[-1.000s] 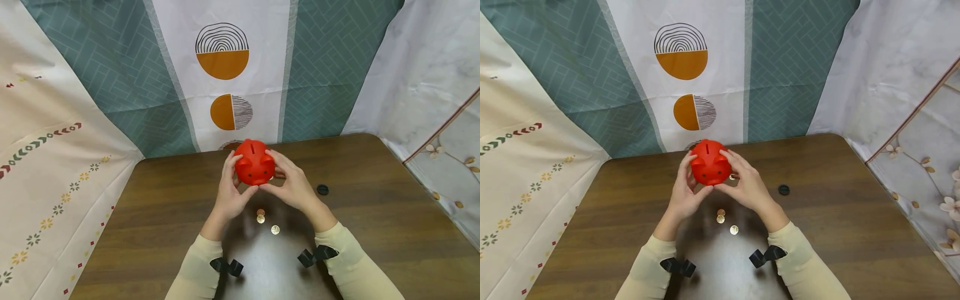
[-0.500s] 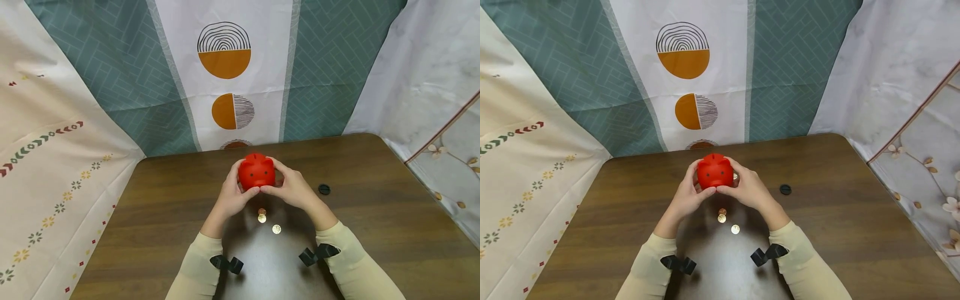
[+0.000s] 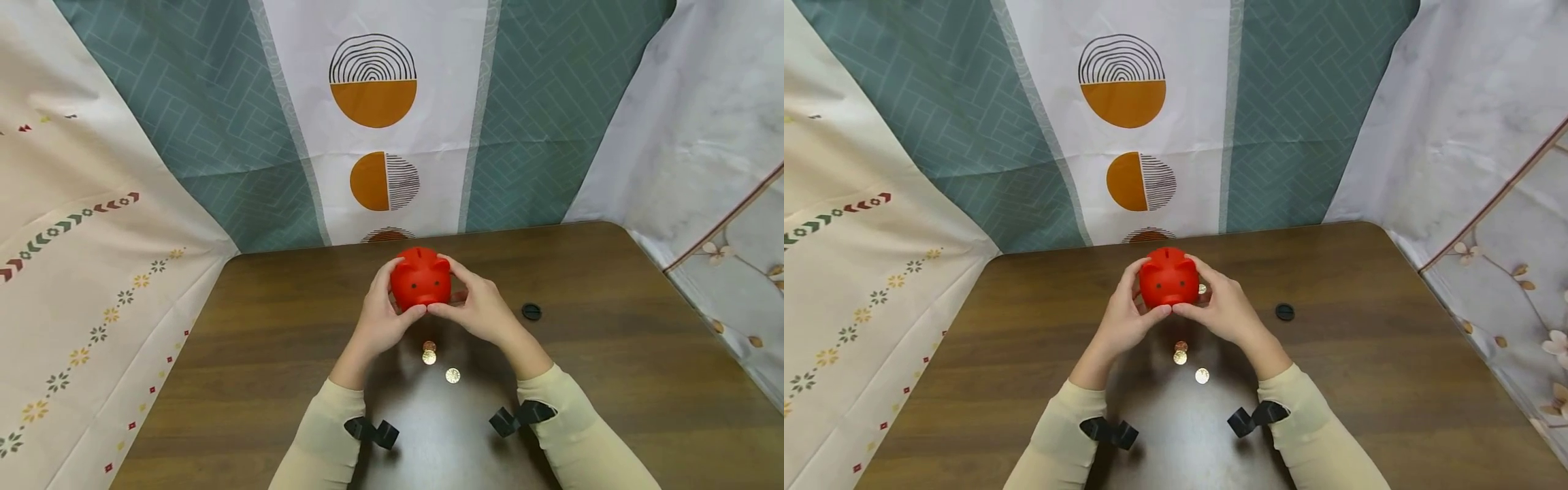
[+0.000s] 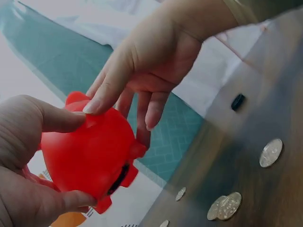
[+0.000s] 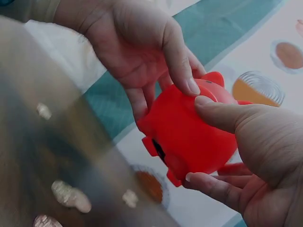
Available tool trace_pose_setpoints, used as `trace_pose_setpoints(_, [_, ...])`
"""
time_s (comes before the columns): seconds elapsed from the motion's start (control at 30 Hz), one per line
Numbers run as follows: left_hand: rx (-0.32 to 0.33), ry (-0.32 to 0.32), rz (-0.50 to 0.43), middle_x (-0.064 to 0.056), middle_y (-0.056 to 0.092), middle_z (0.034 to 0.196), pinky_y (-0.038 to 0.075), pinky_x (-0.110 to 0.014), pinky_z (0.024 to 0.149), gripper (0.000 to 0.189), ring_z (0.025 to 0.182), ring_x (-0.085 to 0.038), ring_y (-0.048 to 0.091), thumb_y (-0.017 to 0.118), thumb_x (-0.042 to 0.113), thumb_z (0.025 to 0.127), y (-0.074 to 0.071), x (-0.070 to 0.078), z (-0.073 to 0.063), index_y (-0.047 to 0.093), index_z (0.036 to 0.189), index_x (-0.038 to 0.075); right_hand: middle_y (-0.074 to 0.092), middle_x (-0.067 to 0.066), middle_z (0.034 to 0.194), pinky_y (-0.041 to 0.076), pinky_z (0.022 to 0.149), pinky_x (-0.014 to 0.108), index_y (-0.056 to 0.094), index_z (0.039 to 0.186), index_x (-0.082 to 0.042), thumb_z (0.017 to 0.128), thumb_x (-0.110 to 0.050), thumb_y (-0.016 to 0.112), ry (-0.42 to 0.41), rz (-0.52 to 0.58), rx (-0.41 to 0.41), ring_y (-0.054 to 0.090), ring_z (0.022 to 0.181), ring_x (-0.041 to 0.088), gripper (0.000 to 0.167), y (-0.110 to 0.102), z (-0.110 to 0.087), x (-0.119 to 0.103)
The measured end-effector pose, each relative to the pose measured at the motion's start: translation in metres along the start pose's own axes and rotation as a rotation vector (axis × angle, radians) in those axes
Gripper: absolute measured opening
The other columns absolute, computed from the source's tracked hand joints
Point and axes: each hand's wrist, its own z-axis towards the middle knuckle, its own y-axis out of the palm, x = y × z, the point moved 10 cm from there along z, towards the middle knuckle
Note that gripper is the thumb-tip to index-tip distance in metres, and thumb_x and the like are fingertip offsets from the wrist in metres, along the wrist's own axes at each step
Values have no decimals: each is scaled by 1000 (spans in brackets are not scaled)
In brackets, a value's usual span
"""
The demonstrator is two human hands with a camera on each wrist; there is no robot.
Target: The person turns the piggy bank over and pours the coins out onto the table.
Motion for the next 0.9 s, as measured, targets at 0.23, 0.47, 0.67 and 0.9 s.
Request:
trace_pose_setpoints(0.23, [64, 113, 12, -7, 34, 146, 53, -42, 87, 80, 119, -28, 51, 78, 8, 78, -1, -3, 1, 34, 143, 19, 51, 0, 139, 57, 76, 32, 39, 147, -32, 75, -31, 83, -88, 1, 65, 68, 94, 21, 84, -8, -2, -11])
trace_pose_setpoints(0.47, [168, 420, 0, -23, 24, 150, 47, -50, 94, 72, 132, -38, 35, 77, -7, 72, -10, 62, -10, 40, 133, -3, 47, 6, 143, 56, 80, 38, 41, 147, -18, 71, -11, 86, -300, 89, 182, 58, 115, 26, 88, -26, -7, -38])
trace_pose_setpoints(0.67, [47, 45, 49, -11, 41, 140, 56, -42, 80, 77, 111, -30, 53, 76, 9, 81, 4, 5, -1, 33, 144, 10, 53, 2, 137, 57, 77, 39, 34, 148, -35, 78, -34, 81, 22, 61, -11, 62, 106, 28, 84, -3, -3, 4])
trace_pose_setpoints(0.9, [60, 72, 54, -14, 38, 141, 55, -45, 81, 79, 113, -31, 54, 78, 12, 79, 3, 2, 0, 33, 144, 12, 52, 0, 138, 58, 74, 34, 34, 148, -37, 76, -34, 82, 5, 20, 8, 64, 104, 26, 86, -6, -2, -1])
